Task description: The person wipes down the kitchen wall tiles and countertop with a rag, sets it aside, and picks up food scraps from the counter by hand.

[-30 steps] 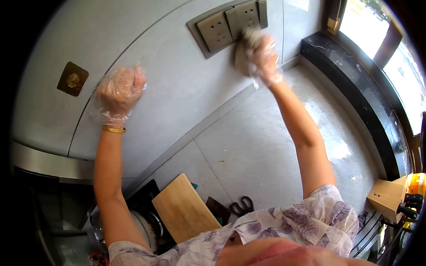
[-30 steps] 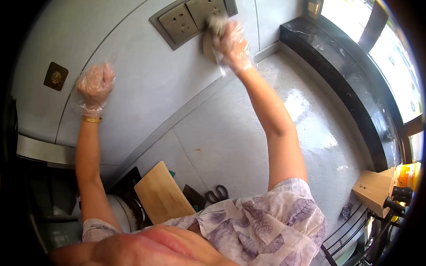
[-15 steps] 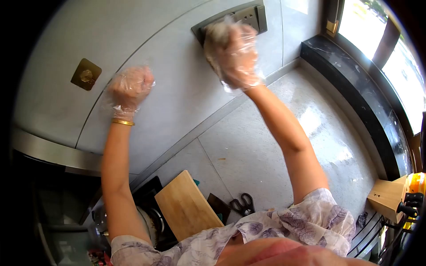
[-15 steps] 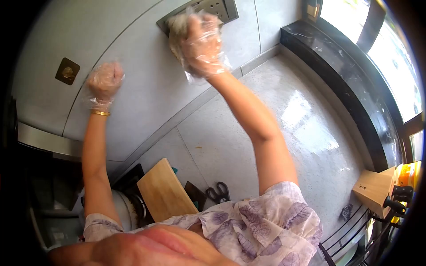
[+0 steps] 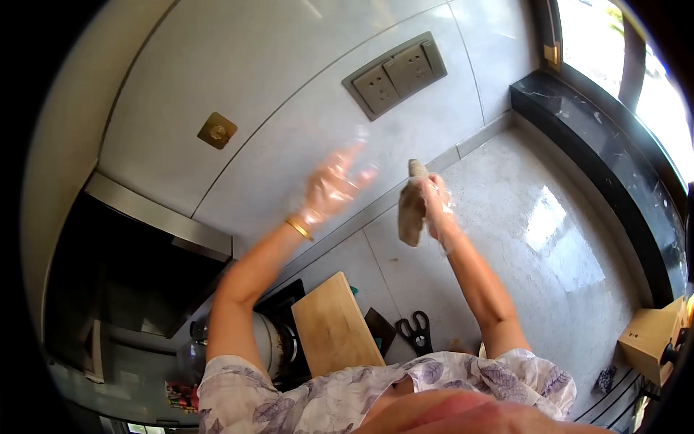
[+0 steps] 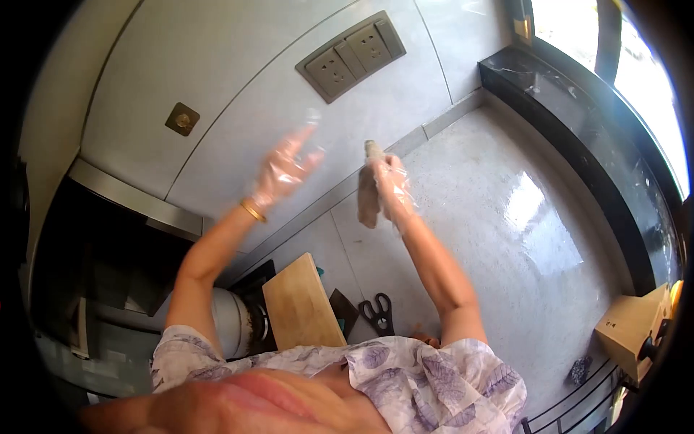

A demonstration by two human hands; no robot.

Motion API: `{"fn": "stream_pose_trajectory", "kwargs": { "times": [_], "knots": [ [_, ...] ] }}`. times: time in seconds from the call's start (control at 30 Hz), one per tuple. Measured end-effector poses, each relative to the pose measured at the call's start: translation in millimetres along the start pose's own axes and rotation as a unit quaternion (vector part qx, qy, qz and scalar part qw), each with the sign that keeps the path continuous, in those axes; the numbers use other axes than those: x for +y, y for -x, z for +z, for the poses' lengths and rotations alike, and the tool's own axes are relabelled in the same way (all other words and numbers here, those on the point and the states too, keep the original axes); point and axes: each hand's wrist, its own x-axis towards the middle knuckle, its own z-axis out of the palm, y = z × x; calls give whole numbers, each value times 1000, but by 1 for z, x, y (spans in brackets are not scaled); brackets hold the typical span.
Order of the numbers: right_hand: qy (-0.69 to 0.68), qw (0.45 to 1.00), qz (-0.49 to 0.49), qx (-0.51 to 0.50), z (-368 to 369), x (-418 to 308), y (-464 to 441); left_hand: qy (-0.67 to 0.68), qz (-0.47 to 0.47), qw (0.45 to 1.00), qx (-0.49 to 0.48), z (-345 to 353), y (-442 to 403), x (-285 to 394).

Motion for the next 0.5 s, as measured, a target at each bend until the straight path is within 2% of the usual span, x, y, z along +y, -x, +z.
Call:
{"fn": "stream_pose_trajectory", "kwargs": {
  "times": [0.03,0.07,0.13,0.2,0.23,0.27,0.3,0.33,0.37,0.4,0.43,0.47,0.5],
  "knots": [
    [-58,997,9,-42,0,6,6,77,37,996,-7,11,1,27],
    [-203,968,-17,-147,2,16,8,127,-2,991,-31,24,5,46],
    [-308,925,31,-221,11,-13,43,226,-79,968,-74,47,9,68],
    [-272,907,-2,-321,-18,-27,42,353,-190,911,-98,36,-7,63],
    [-212,915,-36,-340,-45,-42,41,412,-241,872,-111,29,-21,57],
    [-29,960,-71,-268,-71,-65,44,332,-189,922,-60,18,-39,56],
    [167,965,-113,-166,-96,-67,33,248,-136,959,-5,-1,-59,58],
    [303,937,-173,-26,-128,-47,8,145,-139,979,29,-29,-86,67],
    [468,865,-156,95,-169,-34,-17,41,-140,987,65,-52,-113,67],
    [628,718,-230,192,-219,-14,-42,-85,-85,988,93,-66,-136,43],
    [670,671,-204,245,-259,-6,-52,-209,-29,970,119,-80,-150,22],
    [663,651,-189,319,-275,-4,-46,-316,19,943,100,-89,-151,12],
    [650,688,-119,299,-280,-19,-28,-418,67,903,79,-94,-149,4]
  ]
}}
